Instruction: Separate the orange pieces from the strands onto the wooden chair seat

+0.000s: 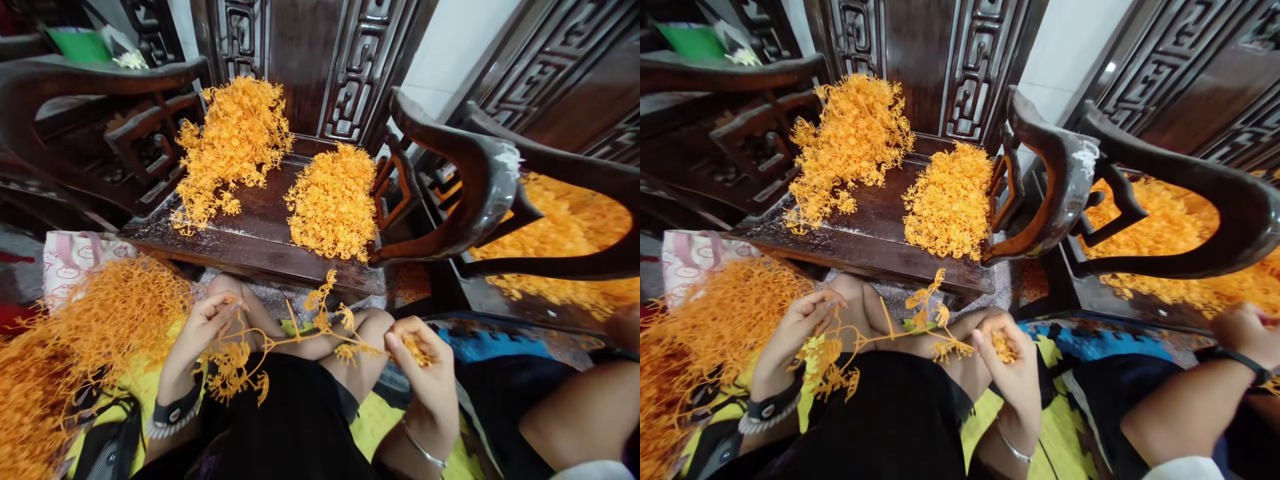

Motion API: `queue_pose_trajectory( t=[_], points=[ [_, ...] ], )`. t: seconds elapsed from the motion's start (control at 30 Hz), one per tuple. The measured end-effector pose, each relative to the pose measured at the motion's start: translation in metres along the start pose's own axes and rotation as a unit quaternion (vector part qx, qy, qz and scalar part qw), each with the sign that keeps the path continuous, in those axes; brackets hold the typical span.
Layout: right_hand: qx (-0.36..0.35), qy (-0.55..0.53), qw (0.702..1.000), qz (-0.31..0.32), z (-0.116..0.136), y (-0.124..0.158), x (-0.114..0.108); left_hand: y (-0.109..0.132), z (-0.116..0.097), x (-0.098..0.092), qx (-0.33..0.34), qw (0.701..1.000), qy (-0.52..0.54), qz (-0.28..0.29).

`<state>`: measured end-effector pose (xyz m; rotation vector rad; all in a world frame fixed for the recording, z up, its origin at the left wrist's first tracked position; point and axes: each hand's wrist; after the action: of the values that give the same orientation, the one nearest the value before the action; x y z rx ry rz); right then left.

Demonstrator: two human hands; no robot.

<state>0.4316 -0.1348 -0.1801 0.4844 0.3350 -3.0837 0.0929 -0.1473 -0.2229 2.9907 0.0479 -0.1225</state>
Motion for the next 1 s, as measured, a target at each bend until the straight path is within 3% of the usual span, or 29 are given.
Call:
queue_pose_trajectory(
  t=[0.1, 0.2, 0.27, 0.33, 0.47, 0.5, 0.57, 0.67, 0.8, 0.87, 1.0],
  points=[
    [-0.020, 0.079, 0.986, 0.144, 0.000, 0.006, -0.010, -0.004, 0.003, 0.003, 0.019, 1.000, 0.014, -0.014],
    [-0.048, 0.144, 0.940, 0.304, -0.008, 0.008, -0.016, -0.005, 0.006, 0.006, 0.027, 1.000, 0.012, -0.010],
    [-0.071, 0.154, 0.921, 0.352, -0.013, 0.006, -0.015, -0.005, 0.005, 0.010, 0.034, 0.999, 0.001, 0.015],
    [-0.078, 0.152, 0.930, 0.325, -0.016, 0.002, -0.010, -0.005, 0.000, 0.017, 0.046, 0.997, -0.017, 0.054],
    [-0.054, 0.102, 0.983, 0.145, -0.005, -0.005, 0.017, -0.004, -0.015, 0.038, 0.081, 0.981, -0.078, 0.155],
    [-0.052, 0.083, 0.986, 0.136, 0.000, -0.005, 0.027, -0.003, -0.018, 0.044, 0.098, 0.975, -0.095, 0.177],
    [-0.049, 0.047, 0.980, 0.185, 0.009, -0.003, 0.049, -0.002, -0.023, 0.056, 0.156, 0.960, -0.133, 0.191],
    [-0.024, 0.001, 0.954, 0.300, 0.015, 0.004, 0.080, -0.002, -0.027, 0.068, 0.289, 0.922, -0.223, 0.129],
    [0.020, -0.022, 0.922, 0.385, 0.011, 0.013, 0.103, -0.004, -0.027, 0.068, 0.420, 0.853, -0.311, 0.010],
    [0.038, -0.025, 0.920, 0.390, 0.009, 0.014, 0.106, -0.005, -0.024, 0.063, 0.450, 0.834, -0.311, -0.067],
    [0.067, -0.052, 0.909, 0.407, 0.011, 0.013, 0.101, -0.005, -0.023, 0.057, 0.445, 0.828, -0.281, -0.195]
  ],
)
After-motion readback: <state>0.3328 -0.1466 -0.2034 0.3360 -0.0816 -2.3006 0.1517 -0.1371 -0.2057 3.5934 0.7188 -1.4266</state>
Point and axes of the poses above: each hand's wrist, its own y-axis away from the middle knuckle, its own x-axis out of the palm, z = x × y, and after that the axes turned 1 degree about -y, right-handed
